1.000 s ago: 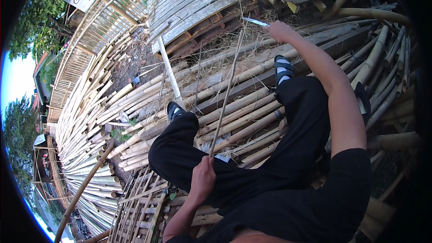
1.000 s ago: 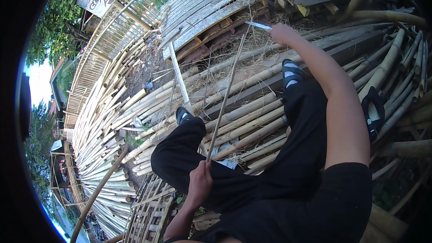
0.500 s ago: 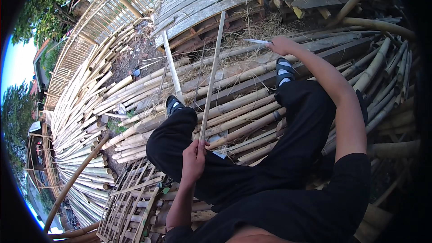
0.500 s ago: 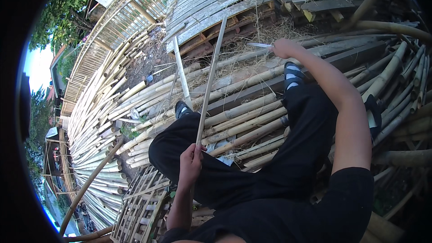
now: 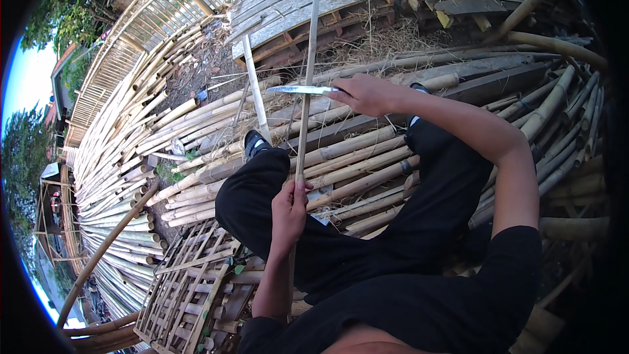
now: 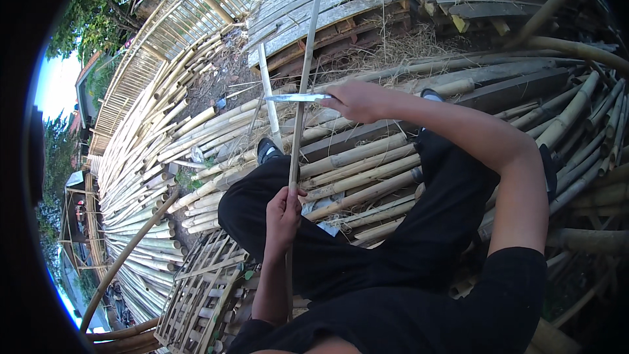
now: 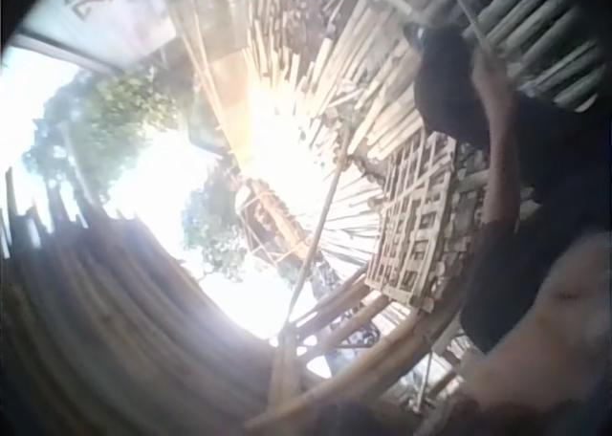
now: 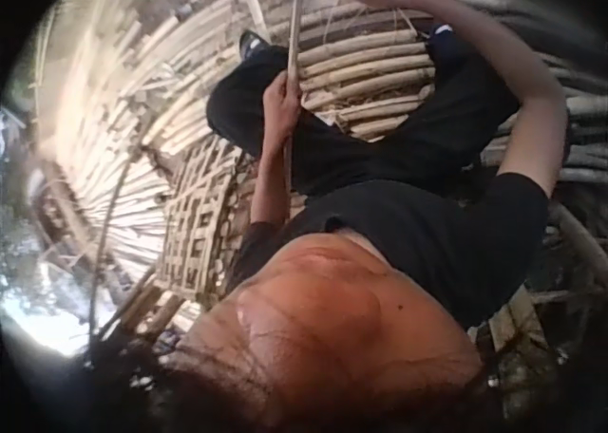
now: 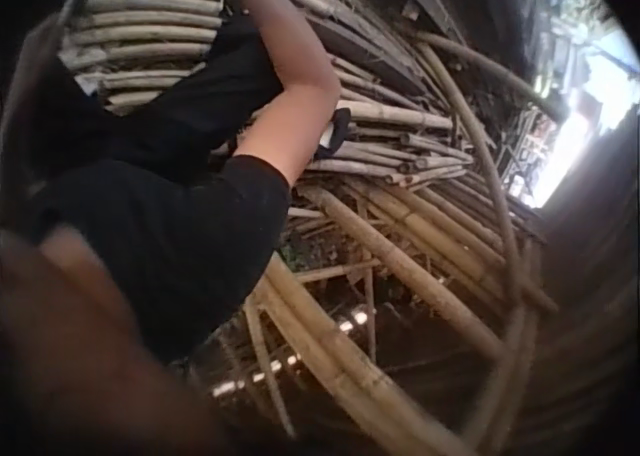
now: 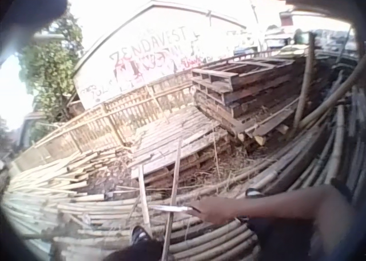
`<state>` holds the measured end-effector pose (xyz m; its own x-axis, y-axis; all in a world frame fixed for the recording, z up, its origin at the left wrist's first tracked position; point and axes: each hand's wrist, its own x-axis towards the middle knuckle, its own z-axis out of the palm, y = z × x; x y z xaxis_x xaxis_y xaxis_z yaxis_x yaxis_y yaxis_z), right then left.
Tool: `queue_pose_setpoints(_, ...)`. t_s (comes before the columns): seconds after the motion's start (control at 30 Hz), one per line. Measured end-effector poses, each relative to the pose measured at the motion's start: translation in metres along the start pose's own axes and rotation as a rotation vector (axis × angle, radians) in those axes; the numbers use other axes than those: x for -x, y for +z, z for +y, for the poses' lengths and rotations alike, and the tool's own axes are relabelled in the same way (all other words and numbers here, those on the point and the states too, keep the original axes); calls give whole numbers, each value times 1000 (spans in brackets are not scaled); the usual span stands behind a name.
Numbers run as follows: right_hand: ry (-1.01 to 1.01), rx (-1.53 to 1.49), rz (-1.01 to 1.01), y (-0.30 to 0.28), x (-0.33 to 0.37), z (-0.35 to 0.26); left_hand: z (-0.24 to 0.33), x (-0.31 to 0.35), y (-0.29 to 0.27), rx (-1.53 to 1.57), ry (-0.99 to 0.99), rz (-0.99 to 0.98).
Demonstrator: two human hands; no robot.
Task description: The person holds a thin bamboo strip and repeatedly scrapes it with a knife, removing thin fibers to smooth the surface.
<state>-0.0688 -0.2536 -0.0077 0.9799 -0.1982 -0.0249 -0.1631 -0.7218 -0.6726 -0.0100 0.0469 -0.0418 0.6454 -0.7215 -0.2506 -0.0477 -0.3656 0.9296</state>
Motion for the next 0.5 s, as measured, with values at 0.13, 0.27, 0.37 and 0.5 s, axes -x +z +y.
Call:
queue_pose_setpoints(0.13, -170, 137, -57, 39, 4, 0, 19, -16, 9, -168, 103, 132)
queue_pose_setpoints(0.27, -202, 119, -139, 48, 19, -29, 23, -33, 13, -329, 196, 225)
queue_pose_setpoints(0.37, -223, 143, -135, 49, 18, -32, 29, -34, 16, -346, 234, 262)
queue_pose_setpoints(0.5, -236, 269, -16, 48, 4, 1, 27, -23, 22, -395, 216, 281)
